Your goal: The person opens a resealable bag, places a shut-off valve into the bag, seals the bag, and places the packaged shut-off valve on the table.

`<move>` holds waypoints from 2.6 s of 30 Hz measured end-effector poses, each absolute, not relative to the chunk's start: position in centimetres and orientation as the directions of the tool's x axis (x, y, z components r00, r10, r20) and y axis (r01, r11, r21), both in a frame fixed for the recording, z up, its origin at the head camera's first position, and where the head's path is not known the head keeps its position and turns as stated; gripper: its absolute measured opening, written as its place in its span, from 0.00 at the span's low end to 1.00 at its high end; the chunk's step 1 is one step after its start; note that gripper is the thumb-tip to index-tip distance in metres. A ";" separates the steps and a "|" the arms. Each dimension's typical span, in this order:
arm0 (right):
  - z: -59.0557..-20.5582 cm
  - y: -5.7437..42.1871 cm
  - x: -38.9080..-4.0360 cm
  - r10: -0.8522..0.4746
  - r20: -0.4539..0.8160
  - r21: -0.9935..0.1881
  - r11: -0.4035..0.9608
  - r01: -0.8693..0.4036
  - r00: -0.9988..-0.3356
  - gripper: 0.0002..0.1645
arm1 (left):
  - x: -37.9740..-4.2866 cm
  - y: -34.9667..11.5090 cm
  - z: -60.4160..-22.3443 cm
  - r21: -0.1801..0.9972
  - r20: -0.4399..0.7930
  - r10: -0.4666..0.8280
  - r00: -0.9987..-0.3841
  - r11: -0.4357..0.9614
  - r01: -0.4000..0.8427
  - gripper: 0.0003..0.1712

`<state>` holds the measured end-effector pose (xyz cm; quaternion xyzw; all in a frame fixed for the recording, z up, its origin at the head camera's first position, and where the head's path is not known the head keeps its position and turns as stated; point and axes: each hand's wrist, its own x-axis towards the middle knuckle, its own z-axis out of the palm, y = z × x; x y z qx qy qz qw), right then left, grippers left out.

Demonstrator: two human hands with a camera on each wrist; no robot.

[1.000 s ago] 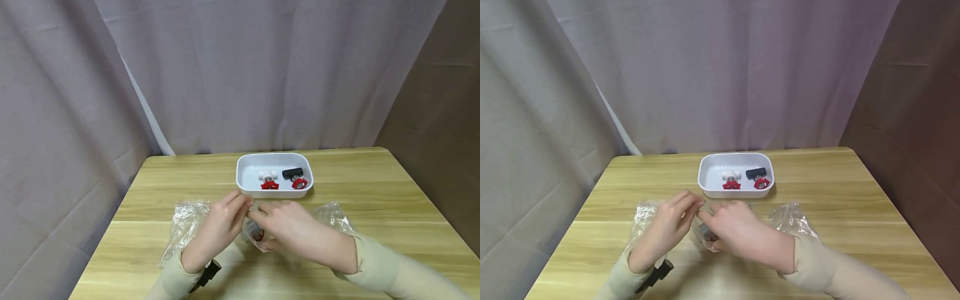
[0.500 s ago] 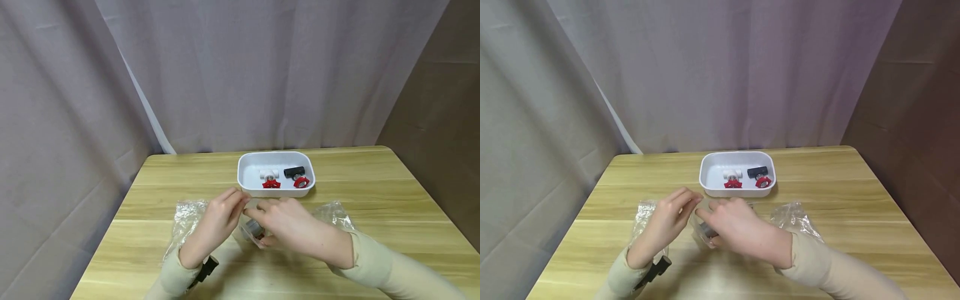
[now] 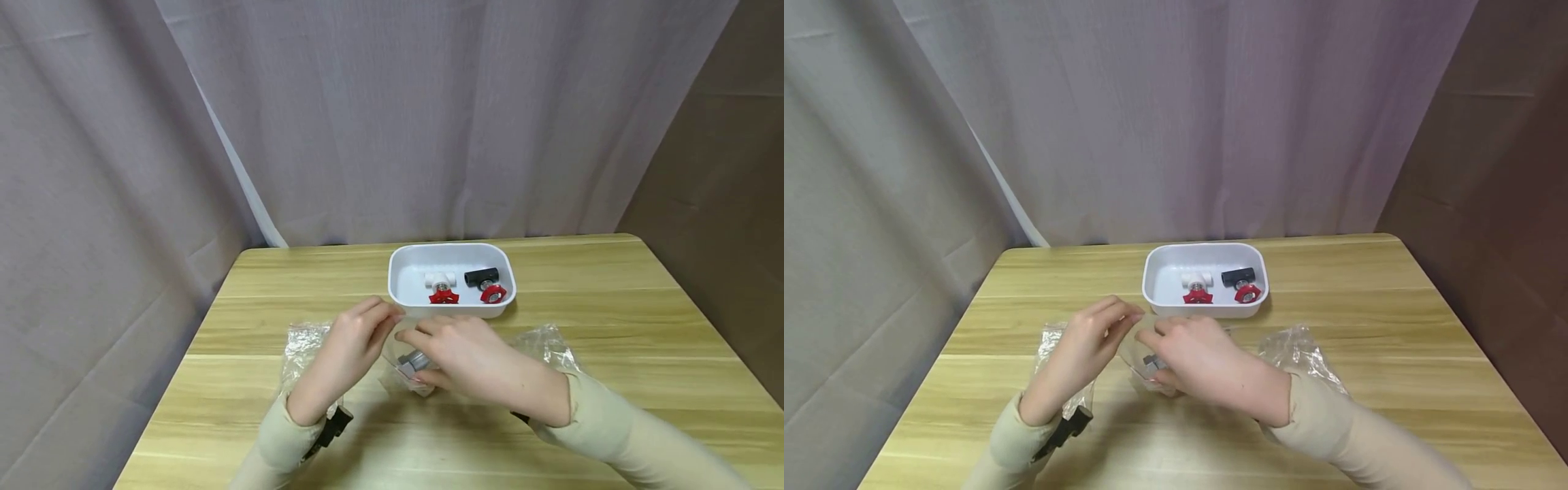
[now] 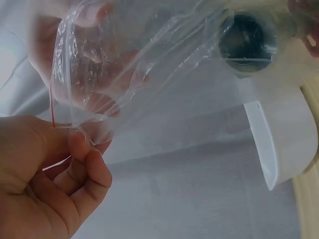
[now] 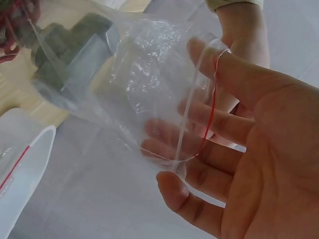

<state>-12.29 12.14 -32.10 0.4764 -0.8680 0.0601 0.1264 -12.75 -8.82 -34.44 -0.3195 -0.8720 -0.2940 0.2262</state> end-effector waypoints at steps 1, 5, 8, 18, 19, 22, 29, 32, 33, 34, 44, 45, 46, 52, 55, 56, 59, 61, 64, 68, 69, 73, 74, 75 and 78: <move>-32.2 12.2 -12.4 -0.811 0.273 0.009 0.540 -0.842 -0.517 0.32 | -12.8 -8.8 -34.5 0.371 0.576 0.427 -0.697 0.623 0.688 0.04; -32.5 12.5 -12.7 -0.807 0.275 -0.014 0.541 -0.841 -0.523 0.29 | -13.0 -8.6 -34.7 0.374 0.563 0.432 -0.704 0.627 0.683 0.03; -32.9 12.7 -12.9 -0.804 0.290 -0.025 0.536 -0.844 -0.519 0.27 | -13.0 -8.4 -35.0 0.377 0.561 0.424 -0.711 0.634 0.675 0.03; -34.8 13.8 -13.3 -0.769 0.473 -0.088 0.445 -0.891 -0.430 0.13 | -11.7 -9.3 -36.8 0.337 0.600 0.434 -0.673 0.626 0.704 0.18; -34.9 14.0 -13.4 -0.765 0.498 -0.093 0.421 -0.902 -0.409 0.12 | -11.5 -9.6 -37.0 0.331 0.610 0.439 -0.660 0.616 0.715 0.19; -35.4 14.8 -13.4 -0.753 0.562 -0.095 0.353 -0.931 -0.343 0.13 | -11.1 -10.6 -37.4 0.284 0.633 0.477 -0.610 0.590 0.756 0.21; -36.5 17.3 -13.6 -0.708 0.594 -0.124 0.389 -0.913 -0.382 0.19 | -11.2 -12.2 -37.7 0.158 0.609 0.602 -0.516 0.545 0.823 0.22; -37.0 18.1 -13.9 -0.699 0.577 -0.130 0.432 -0.892 -0.423 0.20 | -11.4 -12.4 -38.0 0.125 0.595 0.626 -0.505 0.548 0.827 0.23; -37.2 18.3 -14.1 -0.695 0.570 -0.139 0.444 -0.885 -0.438 0.19 | -11.6 -12.4 -38.1 0.119 0.593 0.628 -0.504 0.550 0.826 0.21; -37.3 18.5 -14.2 -0.691 0.566 -0.148 0.452 -0.880 -0.450 0.18 | -11.7 -12.4 -38.2 0.117 0.592 0.628 -0.505 0.553 0.825 0.19; -39.1 19.6 -15.1 -0.670 0.555 -0.187 0.478 -0.858 -0.493 0.06 | -12.7 -12.7 -38.8 0.031 0.576 0.662 -0.480 0.568 0.822 0.08; -39.3 19.6 -15.1 -0.672 0.551 -0.182 0.481 -0.858 -0.494 0.06 | -12.8 -12.7 -38.8 0.015 0.568 0.675 -0.472 0.565 0.825 0.08; -39.4 19.6 -15.1 -0.675 0.548 -0.178 0.484 -0.857 -0.495 0.06 | -12.8 -12.7 -38.7 0.000 0.560 0.686 -0.465 0.561 0.828 0.08; -39.4 19.4 -14.8 -0.696 0.556 -0.121 0.472 -0.873 -0.454 0.05 | -12.7 -12.5 -38.3 -0.047 0.516 0.723 -0.459 0.559 0.828 0.09; -38.8 19.3 -14.6 -0.698 0.588 -0.089 0.447 -0.890 -0.409 0.08 | -12.6 -12.4 -37.7 -0.081 0.510 0.730 -0.455 0.567 0.820 0.11; -38.6 19.3 -14.6 -0.693 0.601 -0.083 0.442 -0.893 -0.398 0.10 | -12.5 -12.3 -37.4 -0.094 0.511 0.730 -0.453 0.572 0.815 0.11; -38.0 19.3 -14.6 -0.679 0.628 -0.072 0.434 -0.898 -0.379 0.16 | -12.6 -12.2 -36.6 -0.126 0.523 0.734 -0.433 0.570 0.812 0.11; -37.9 19.3 -14.7 -0.671 0.640 -0.075 0.431 -0.899 -0.375 0.17 | -12.6 -12.3 -36.3 -0.124 0.529 0.731 -0.432 0.570 0.812 0.11; -37.9 19.3 -14.8 -0.657 0.648 -0.099 0.427 -0.899 -0.384 0.15 | -12.6 -12.5 -36.3 -0.069 0.534 0.711 -0.457 0.576 0.815 0.08; -38.0 19.3 -14.8 -0.649 0.630 -0.148 0.438 -0.887 -0.426 0.11 | -12.6 -12.6 -36.6 0.020 0.551 0.681 -0.482 0.567 0.824 0.10; -38.0 19.3 -14.8 -0.649 0.624 -0.159 0.440 -0.884 -0.435 0.10 | -12.6 -12.6 -36.7 0.037 0.557 0.678 -0.480 0.556 0.830 0.11; -37.9 19.5 -14.8 -0.648 0.617 -0.202 0.419 -0.885 -0.447 0.08 | -12.8 -12.5 -36.8 0.076 0.579 0.679 -0.452 0.507 0.858 0.09; -37.9 19.6 -14.8 -0.646 0.619 -0.212 0.410 -0.887 -0.446 0.08 | -12.9 -12.5 -36.8 0.082 0.583 0.677 -0.448 0.500 0.862 0.08; -37.8 19.7 -14.8 -0.645 0.621 -0.221 0.401 -0.889 -0.446 0.07 | -13.0 -12.6 -36.7 0.085 0.587 0.677 -0.443 0.493 0.866 0.07; -37.8 19.9 -14.9 -0.638 0.631 -0.234 0.386 -0.892 -0.442 0.09 | -13.1 -12.8 -36.6 0.108 0.598 0.672 -0.437 0.473 0.874 0.07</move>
